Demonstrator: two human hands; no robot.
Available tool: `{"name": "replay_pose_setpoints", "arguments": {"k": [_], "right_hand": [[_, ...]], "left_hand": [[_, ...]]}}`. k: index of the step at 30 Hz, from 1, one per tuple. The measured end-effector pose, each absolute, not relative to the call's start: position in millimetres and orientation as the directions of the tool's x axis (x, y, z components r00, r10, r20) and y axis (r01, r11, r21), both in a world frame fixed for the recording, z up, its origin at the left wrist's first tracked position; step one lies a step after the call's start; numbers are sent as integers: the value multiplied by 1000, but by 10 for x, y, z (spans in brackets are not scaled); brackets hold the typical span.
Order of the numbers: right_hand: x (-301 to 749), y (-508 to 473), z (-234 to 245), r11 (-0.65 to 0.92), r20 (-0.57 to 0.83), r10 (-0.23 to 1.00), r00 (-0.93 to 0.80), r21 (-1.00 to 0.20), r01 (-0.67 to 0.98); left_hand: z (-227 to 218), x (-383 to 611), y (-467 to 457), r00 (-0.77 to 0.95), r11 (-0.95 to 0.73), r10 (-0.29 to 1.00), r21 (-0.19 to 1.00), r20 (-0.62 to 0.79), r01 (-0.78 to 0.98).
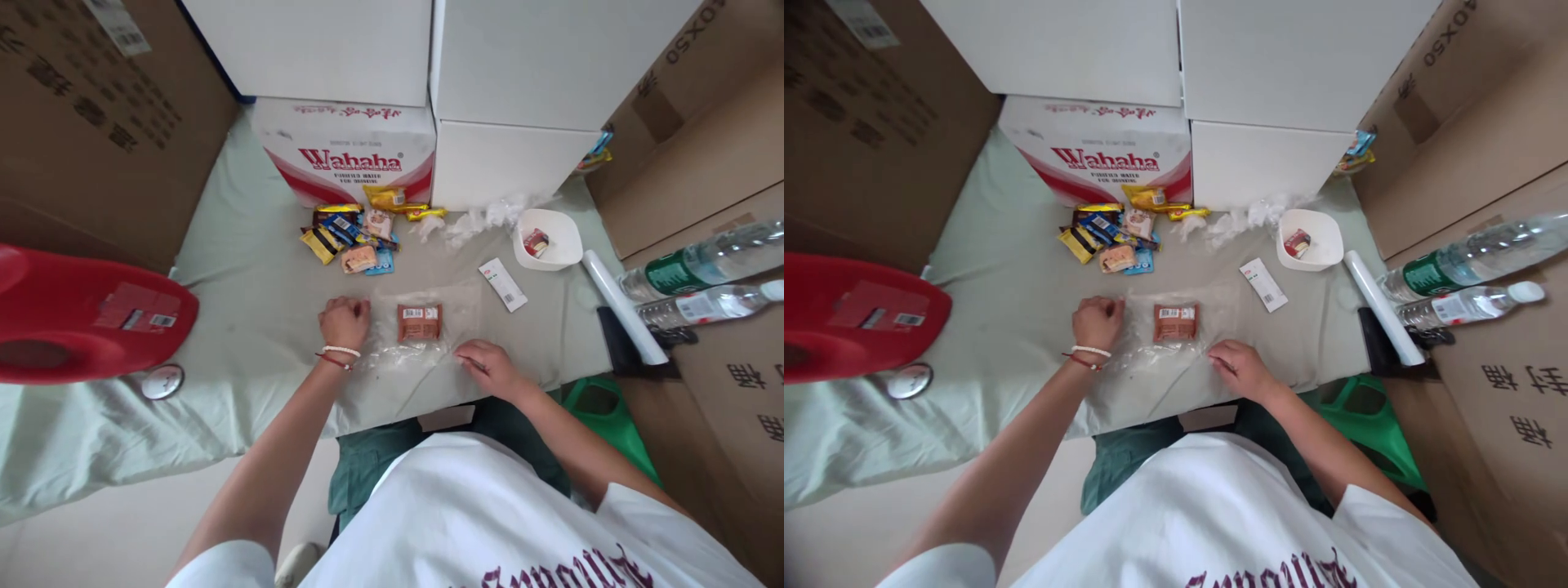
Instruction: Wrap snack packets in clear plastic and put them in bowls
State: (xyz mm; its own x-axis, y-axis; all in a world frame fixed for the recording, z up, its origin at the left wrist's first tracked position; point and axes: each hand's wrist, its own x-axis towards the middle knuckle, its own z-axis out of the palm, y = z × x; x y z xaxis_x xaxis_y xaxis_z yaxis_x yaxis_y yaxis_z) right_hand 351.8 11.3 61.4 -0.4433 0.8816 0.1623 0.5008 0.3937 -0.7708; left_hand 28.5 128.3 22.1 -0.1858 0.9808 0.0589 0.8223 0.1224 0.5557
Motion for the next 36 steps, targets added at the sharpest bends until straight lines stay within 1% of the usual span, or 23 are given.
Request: {"name": "replay_pose_setpoints", "arguments": {"k": [3, 5, 7, 9, 10, 12, 13, 15, 18, 20, 21, 23, 25, 26, 27, 29, 31, 33, 35, 36], "right_hand": [[3494, 305, 713, 230, 28, 930, -366, -822, 521], [3471, 447, 750, 134, -48, 950, -310, -830, 541], [3462, 584, 760, 74, -101, 952, -288, -838, 540], [3478, 710, 741, 38, -135, 949, -285, -849, 527], [3496, 769, 723, 23, -147, 948, -284, -854, 519], [3548, 885, 677, -5, -166, 947, -274, -861, 508], [3580, 942, 651, -19, -176, 948, -264, -863, 505], [3657, 1051, 601, -49, -201, 947, -251, -862, 504], [3826, 1177, 551, -70, -238, 934, -265, -852, 519], [3977, 1226, 556, -62, -269, 921, -283, -815, 576], [4055, 1246, 574, -50, -283, 917, -282, -782, 622], [4187, 1294, 636, -5, -277, 925, -259, -694, 720], [4236, 1383, 707, 71, -191, 954, -233, -609, 790], [4213, 1448, 732, 117, -134, 963, -235, -578, 807], [4156, 1524, 744, 165, -84, 964, -252, -556, 815], [3941, 1696, 719, 245, -29, 952, -305, -526, 814], [3641, 1861, 645, 269, -30, 945, -326, -496, 826], [3337, 1993, 567, 216, -71, 959, -276, -450, 866], [3100, 2082, 524, 106, -168, 966, -194, -430, 897], [3018, 2108, 522, 48, -230, 959, -165, -442, 896]], "left_hand": [[303, 135, 1406, -311, 165, 943, 641, 122, 750], [394, 4, 1372, -281, 102, 947, 684, 155, 722], [465, -112, 1243, -123, -24, 982, 748, 140, 663], [481, -179, 1067, 98, -127, 991, 845, 89, 520], [466, -189, 984, 184, -148, 980, 880, 70, 451], [395, -159, 868, 253, -156, 966, 903, 55, 400], [346, -125, 845, 250, -156, 967, 896, 52, 417], [243, -44, 876, 180, -122, 983, 872, 39, 475], [150, 34, 1045, 10, 12, 1000, 868, -19, 496], [165, 28, 1140, -108, 60, 994, 828, 1, 558], [199, 15, 1157, -169, 67, 984, 786, 49, 614], [307, 2, 1108, -290, 76, 934, 676, 209, 733], [444, 63, 958, -347, 73, 860, 583, 373, 809], [507, 138, 862, -321, 38, 848, 556, 421, 830], [560, 243, 765, -249, -34, 864, 544, 438, 839], [616, 522, 604, 18, -245, 922, 545, 388, 802], [598, 824, 524, 206, -353, 927, 539, 314, 765], [531, 1062, 518, 279, -371, 927, 512, 250, 775], [452, 1193, 547, 310, -371, 929, 485, 204, 792], [418, 1222, 562, 319, -369, 929, 474, 186, 799]]}}
